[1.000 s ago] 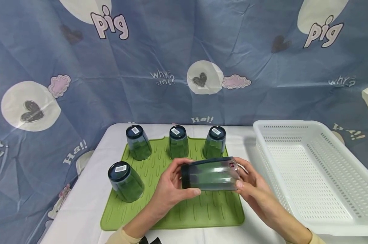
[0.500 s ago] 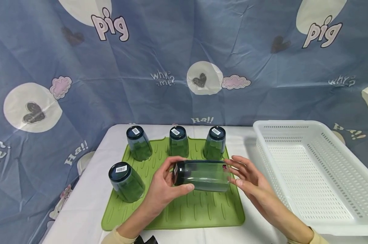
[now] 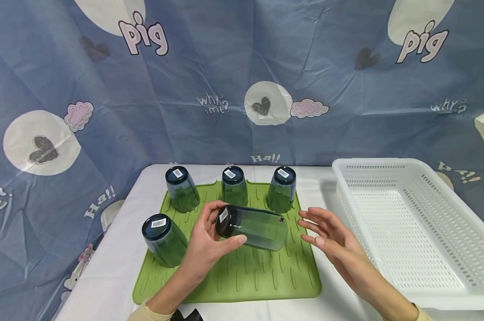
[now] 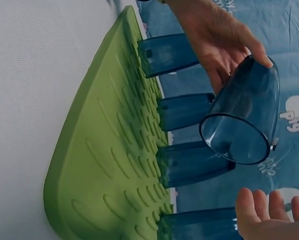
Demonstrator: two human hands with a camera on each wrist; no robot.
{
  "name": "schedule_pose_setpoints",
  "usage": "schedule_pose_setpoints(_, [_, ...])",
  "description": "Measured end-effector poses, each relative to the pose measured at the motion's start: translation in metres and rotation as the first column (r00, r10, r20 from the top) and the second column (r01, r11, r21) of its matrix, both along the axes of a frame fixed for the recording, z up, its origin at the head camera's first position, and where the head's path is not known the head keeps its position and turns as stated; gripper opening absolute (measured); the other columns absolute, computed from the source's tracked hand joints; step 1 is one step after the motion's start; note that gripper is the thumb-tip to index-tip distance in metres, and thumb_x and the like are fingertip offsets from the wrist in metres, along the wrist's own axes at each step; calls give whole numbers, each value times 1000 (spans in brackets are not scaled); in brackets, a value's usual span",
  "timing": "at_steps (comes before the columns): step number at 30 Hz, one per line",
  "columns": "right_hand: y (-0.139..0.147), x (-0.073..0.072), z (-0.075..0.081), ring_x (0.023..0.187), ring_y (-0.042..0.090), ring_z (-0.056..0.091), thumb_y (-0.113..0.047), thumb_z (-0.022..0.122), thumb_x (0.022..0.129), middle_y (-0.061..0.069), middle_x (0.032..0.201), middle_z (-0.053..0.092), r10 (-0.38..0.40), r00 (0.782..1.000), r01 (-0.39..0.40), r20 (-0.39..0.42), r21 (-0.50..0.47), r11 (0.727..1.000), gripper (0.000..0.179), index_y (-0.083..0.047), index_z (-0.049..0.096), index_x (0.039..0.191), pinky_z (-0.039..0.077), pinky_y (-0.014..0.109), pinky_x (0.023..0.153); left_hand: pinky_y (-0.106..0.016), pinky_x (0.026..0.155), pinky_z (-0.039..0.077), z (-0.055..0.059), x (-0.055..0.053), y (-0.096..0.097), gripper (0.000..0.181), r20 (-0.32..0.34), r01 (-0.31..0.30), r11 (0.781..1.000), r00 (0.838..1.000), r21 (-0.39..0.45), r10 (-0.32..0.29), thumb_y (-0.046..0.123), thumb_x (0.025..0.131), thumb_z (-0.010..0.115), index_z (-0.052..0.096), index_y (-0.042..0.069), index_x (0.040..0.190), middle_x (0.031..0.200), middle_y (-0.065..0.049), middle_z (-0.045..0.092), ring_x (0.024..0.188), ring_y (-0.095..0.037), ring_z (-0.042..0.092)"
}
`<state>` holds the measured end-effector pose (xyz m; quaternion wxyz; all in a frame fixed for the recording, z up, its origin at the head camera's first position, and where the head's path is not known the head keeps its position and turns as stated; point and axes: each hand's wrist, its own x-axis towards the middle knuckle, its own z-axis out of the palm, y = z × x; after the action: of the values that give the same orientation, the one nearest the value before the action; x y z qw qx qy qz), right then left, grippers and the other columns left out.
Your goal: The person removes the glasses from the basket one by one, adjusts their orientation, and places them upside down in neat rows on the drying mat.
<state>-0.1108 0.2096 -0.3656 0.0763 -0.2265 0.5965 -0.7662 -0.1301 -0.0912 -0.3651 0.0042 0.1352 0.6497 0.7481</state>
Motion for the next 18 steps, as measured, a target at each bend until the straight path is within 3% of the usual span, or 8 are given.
schedule_pose_setpoints(8, [2, 2, -2, 137, 36, 37, 7, 41, 97, 22, 149, 37, 9, 1000, -9, 1, -14, 1000, 50, 8, 28, 146, 41, 40, 108, -29, 99, 48, 1, -4, -5, 75, 53, -76, 995, 995, -67, 79, -1, 74, 82, 39, 5, 134, 131, -12, 56, 121, -21, 55])
schedule_pose_setpoints(18, [5, 3, -5, 135, 35, 40, 9, 43, 96, 21, 147, 40, -35, 999, 35, -19, 23, 999, 50, 8, 29, 144, 42, 40, 106, -28, 103, 44, -5, -9, -9, 72, 33, -127, 979, 991, -158, 133, 2, 73, 85, 44, 7, 131, 126, -9, 60, 117, -19, 58])
